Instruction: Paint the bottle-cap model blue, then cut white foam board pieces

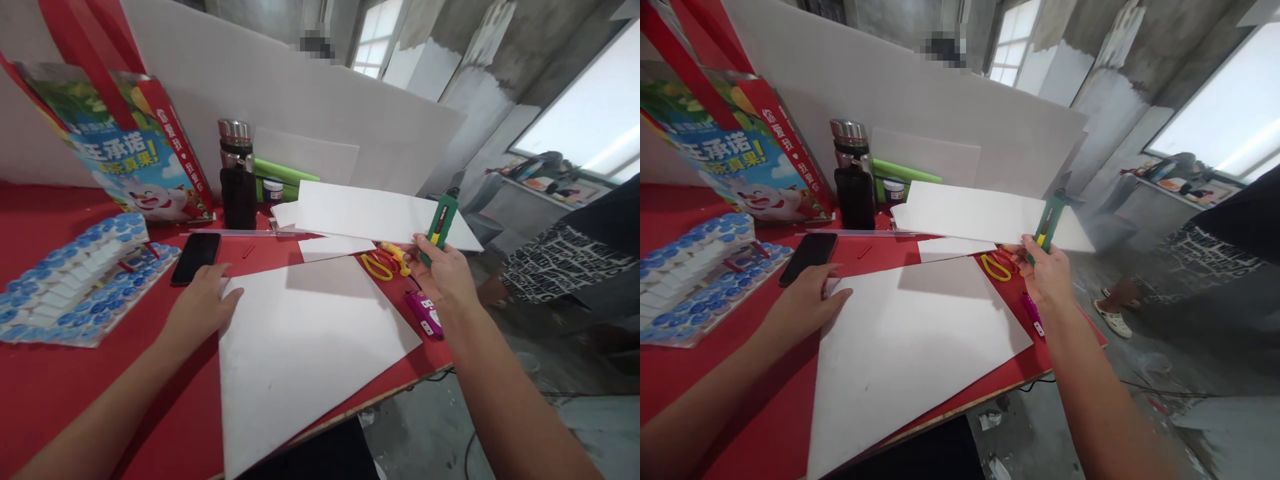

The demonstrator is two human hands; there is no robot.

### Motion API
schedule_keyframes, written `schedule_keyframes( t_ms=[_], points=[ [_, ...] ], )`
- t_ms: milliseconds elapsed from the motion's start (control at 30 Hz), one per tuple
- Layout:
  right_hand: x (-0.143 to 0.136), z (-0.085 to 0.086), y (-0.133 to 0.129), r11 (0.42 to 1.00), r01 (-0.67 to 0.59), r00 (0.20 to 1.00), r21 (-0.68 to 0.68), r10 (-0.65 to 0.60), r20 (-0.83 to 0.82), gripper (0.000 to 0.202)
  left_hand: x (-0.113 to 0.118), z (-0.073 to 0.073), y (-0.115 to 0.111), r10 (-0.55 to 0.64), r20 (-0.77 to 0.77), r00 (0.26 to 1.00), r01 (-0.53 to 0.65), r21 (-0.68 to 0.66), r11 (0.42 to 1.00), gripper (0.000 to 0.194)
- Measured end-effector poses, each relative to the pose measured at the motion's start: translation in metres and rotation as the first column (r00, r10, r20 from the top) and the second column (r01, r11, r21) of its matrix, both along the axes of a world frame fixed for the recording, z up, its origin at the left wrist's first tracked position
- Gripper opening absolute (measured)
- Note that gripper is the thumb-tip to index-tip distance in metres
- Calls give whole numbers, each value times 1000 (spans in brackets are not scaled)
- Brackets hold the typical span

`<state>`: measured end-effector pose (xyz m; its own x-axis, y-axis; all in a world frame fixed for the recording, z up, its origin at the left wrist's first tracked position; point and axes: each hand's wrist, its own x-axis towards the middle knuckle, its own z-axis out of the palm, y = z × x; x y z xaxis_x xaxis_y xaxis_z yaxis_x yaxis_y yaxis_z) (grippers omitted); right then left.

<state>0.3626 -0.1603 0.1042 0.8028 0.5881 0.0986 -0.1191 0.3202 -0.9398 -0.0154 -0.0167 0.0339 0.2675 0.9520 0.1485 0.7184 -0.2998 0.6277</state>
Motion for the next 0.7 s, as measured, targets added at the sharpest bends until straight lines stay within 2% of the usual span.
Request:
schedule_keyframes(
  t_ms=[67,133,167,233,333,400,533,633,700],
  points=[
    [-7,-5,-5,999,-44,999,-24,44,15,29,0,3,-9,-62,-119,991,77,123,989,53],
    [-16,-10,-10,995,-86,996,-57,88,32,34,-2,9,-13,-100,-116,988,116,146,982,49],
    [-22,-12,-13,990,-116,992,-79,119,39,37,-3,13,-13,-100,-57,993,106,111,988,48],
    [-32,-16,-16,972,-192,979,-133,200,47,40,-6,23,-9,-55,174,983,63,-42,997,47],
    [-39,-18,-15,918,-327,933,-225,351,75,43,-9,39,3,52,528,848,108,-268,957,57],
    [-39,-17,-10,869,-392,885,-302,446,134,43,-8,48,6,52,616,786,186,-317,930,66],
    [-42,-19,8,763,-450,734,-464,612,295,35,2,58,-14,-33,564,825,308,-400,863,80],
    [-62,-30,24,704,-491,648,-513,689,325,29,15,53,-40,-65,556,828,384,-481,788,92],
    [-82,-40,33,681,-515,644,-522,708,289,28,23,45,-53,-1,556,831,359,-535,765,96]
  ],
)
